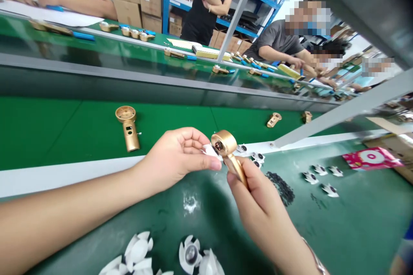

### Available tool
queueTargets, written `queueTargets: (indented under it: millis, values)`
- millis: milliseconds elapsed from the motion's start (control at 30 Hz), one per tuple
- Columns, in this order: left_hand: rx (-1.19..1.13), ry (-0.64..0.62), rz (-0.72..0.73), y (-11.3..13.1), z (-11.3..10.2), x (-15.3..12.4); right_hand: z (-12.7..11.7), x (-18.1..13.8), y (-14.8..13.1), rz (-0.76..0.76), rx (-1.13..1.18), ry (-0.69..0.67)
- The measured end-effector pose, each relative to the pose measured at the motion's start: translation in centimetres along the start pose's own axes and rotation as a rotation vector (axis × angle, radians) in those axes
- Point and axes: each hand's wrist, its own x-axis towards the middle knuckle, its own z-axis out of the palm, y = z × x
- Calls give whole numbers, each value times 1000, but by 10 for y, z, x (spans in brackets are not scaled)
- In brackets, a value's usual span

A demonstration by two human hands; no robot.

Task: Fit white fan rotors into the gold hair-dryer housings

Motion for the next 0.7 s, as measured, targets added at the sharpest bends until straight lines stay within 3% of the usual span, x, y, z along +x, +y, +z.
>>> queueTargets:
  millis: [467,600,700]
  values:
    - [96,90,5,-1,-1,0,-1,1,9,-119,-221,12]
    - [176,75,54,-2,-4,0,-4,0,4,-81,-84,-129]
    - [192,-46,90,-2,-6,-2,-7,-1,0,-26,81,-273]
